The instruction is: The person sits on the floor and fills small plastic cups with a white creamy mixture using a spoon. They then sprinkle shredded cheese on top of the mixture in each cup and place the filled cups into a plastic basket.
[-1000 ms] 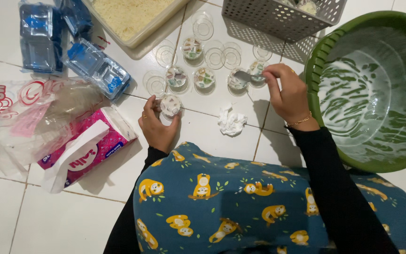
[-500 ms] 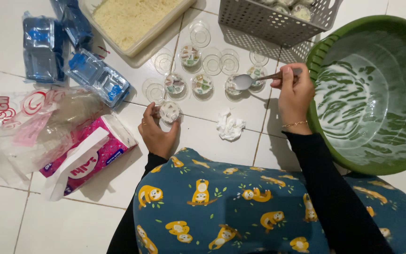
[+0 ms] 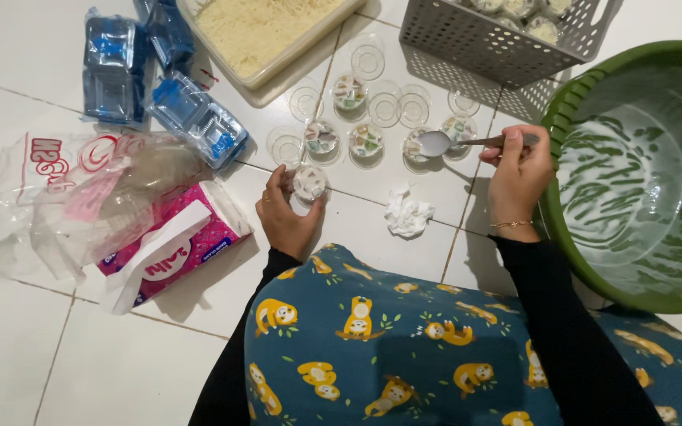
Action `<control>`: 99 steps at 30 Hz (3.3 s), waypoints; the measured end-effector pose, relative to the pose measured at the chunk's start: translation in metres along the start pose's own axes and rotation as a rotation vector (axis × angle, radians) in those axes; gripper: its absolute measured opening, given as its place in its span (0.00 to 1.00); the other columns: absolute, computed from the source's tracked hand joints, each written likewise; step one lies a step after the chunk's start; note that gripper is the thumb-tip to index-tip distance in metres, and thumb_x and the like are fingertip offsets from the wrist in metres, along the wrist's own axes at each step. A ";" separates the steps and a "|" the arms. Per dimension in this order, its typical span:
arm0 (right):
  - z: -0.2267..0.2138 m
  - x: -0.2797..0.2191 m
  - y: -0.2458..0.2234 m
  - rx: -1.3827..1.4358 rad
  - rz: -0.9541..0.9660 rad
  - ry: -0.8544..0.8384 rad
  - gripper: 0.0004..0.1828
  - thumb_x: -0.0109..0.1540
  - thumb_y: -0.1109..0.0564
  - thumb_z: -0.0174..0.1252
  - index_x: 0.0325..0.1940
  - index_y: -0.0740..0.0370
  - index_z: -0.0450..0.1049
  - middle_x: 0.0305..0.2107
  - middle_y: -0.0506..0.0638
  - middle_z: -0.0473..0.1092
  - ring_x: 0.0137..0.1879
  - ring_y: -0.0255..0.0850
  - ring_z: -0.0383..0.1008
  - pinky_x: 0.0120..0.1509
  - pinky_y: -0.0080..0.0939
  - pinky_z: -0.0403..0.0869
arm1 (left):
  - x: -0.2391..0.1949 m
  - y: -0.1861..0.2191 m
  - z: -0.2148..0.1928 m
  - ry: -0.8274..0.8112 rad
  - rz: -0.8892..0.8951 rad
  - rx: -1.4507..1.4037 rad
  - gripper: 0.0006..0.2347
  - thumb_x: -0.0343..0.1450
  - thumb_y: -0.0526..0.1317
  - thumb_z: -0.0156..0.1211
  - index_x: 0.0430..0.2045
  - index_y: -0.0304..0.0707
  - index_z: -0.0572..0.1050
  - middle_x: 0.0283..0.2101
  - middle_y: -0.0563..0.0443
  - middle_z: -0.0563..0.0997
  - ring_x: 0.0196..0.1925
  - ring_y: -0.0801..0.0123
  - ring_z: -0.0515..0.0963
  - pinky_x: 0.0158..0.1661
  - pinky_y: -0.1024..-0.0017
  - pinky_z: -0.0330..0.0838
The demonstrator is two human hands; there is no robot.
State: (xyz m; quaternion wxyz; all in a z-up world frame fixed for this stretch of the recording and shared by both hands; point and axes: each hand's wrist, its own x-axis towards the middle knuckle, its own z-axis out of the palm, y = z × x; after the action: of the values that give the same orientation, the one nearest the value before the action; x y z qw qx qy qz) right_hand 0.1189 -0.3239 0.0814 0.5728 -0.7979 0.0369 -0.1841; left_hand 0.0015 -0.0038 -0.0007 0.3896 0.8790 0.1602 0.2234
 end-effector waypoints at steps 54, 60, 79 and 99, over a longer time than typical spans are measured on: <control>0.016 -0.051 0.015 0.308 0.547 0.455 0.05 0.67 0.57 0.50 0.43 0.60 0.69 0.27 0.55 0.74 0.28 0.39 0.81 0.36 0.43 0.89 | 0.000 -0.004 0.000 -0.046 -0.026 0.008 0.38 0.58 0.43 0.79 0.63 0.44 0.64 0.51 0.53 0.79 0.48 0.60 0.79 0.54 0.58 0.62; 0.008 -0.051 0.008 0.359 0.543 0.464 0.06 0.67 0.56 0.50 0.45 0.60 0.69 0.29 0.55 0.74 0.29 0.40 0.82 0.40 0.46 0.90 | -0.001 -0.003 -0.001 -0.061 -0.035 -0.002 0.38 0.58 0.43 0.79 0.64 0.45 0.63 0.52 0.54 0.80 0.48 0.61 0.79 0.55 0.59 0.61; 0.104 -0.089 -0.070 0.180 0.019 -0.253 0.06 0.73 0.60 0.49 0.47 0.65 0.70 0.34 0.62 0.77 0.35 0.43 0.81 0.45 0.44 0.83 | -0.001 -0.001 0.000 -0.037 -0.042 -0.005 0.37 0.56 0.41 0.74 0.63 0.48 0.65 0.51 0.59 0.83 0.49 0.65 0.79 0.54 0.62 0.63; 0.101 -0.089 -0.095 -0.006 -0.576 -0.369 0.06 0.70 0.67 0.53 0.47 0.69 0.76 0.33 0.52 0.76 0.36 0.45 0.81 0.44 0.40 0.79 | -0.003 -0.005 -0.004 -0.118 -0.077 -0.021 0.37 0.60 0.41 0.74 0.65 0.46 0.62 0.53 0.56 0.81 0.53 0.64 0.77 0.57 0.61 0.60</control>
State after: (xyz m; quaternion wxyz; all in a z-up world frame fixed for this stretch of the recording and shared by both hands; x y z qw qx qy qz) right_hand 0.0552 -0.1763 0.1195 0.4919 -0.7971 -0.2936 -0.1908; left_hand -0.0039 0.0004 -0.0022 0.4158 0.8798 0.1684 0.1575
